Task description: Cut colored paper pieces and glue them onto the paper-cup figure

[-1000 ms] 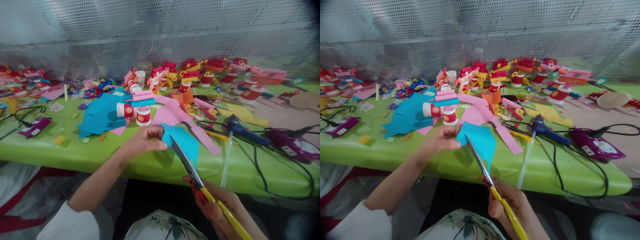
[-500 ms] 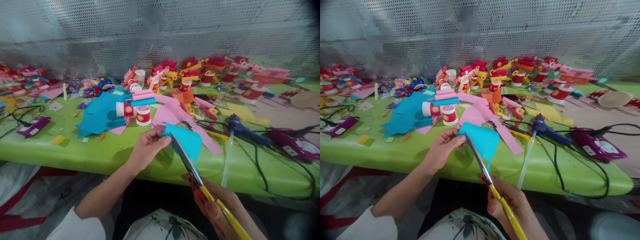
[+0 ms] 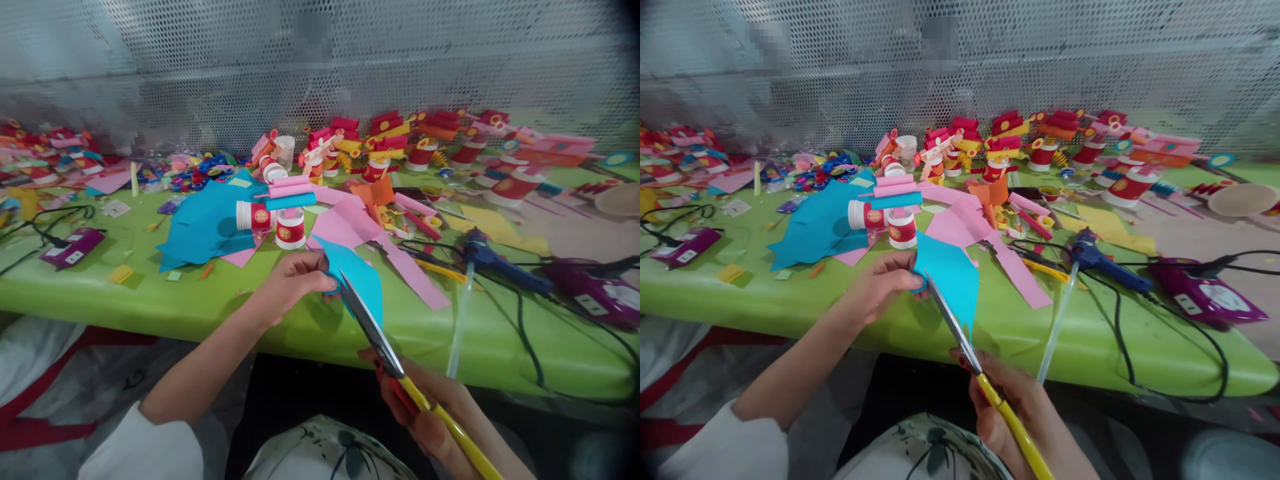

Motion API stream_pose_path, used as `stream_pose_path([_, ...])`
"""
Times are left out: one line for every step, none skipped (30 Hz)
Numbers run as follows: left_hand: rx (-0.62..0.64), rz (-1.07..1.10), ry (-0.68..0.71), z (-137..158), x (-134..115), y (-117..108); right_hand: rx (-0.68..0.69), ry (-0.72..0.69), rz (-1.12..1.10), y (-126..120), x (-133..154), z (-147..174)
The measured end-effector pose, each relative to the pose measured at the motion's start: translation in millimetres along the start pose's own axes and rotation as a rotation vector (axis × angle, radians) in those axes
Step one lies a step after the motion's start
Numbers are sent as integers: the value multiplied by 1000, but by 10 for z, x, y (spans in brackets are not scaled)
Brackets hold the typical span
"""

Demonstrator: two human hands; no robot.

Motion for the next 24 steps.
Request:
stream_pose_path([-4,7,-2,5,-7,-2,11,24,-17,-11,-28,-7])
stream_pose_path([-6,13,-4,10,-10,-5,28,37,-29,-25,-52,-17])
stream_pose_path([-6,17,-6,14,-9,-10,50,27,-18,-40,-69,-30])
stream_pose_path([-7,18,-7,18,-6,-17,72,9,2,-53,-80,-44])
stream_pose_path([-9,17,-8,21,0,-25,99,-10,27,-62,-84,-59])
stream_pose_path([-13,14,-8,22,7,-35,127,-25,50,-67,-83,-74])
stream_pose_path([-17,13,-8,23,14,-44,148,-30,68,-68,-79,-89])
stream_pose_path([-19,13,-7,24,20,-51,160,-28,79,-66,-73,-103])
stream_pose_path([-20,16,-9,24,24,-58,159,-23,85,-64,-65,-116])
stream_pose_path([-19,18,-12,23,26,-62,159,-21,86,-58,-57,-127])
stream_pose_path([-18,20,-15,23,26,-66,164,-18,87,-51,-53,-135])
stream_pose_path([-18,20,-17,22,23,-69,164,-15,83,-45,-51,-142])
stream_pose_path([-16,19,-19,22,19,-71,165,-11,75,-41,-52,-146])
stream_pose_path([-13,18,-19,23,13,-72,167,-4,65,-37,-57,-147])
stream_pose_path([-10,19,-18,24,7,-73,175,3,53,-34,-63,-146])
stream_pose_path([-6,21,-13,26,1,-73,178,9,43,-31,-68,-143])
stream_pose_path([-3,27,-9,29,-3,-73,177,13,35,-30,-73,-140])
stream_pose_path([1,33,-7,32,-5,-72,177,14,33,-27,-77,-136])
stream_pose_path([0,39,-5,36,-4,-70,180,14,36,-23,-81,-132])
stream_pose_path([-2,45,-4,41,-2,-68,178,11,40,-20,-84,-129])
stream_pose_path([-3,49,-4,47,2,-65,171,7,46,-19,-88,-129])
stream_pose_path([-4,54,-5,53,6,-60,163,2,54,-21,-95,-129])
stream_pose_path([-6,58,-6,60,9,-56,158,-10,65,-24,-102,-130])
stream_pose_path([-8,61,-5,66,11,-51,151,-26,75,-31,-109,-131])
Point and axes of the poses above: each hand's wrist, its own z-axis away from the middle knuckle, its own y-axis out of the palm, x = y × z, the point moved 3 cm from there along -z, towards the middle knuckle, and after that the axes turned 8 degrees about -x, right-handed, at the moved point
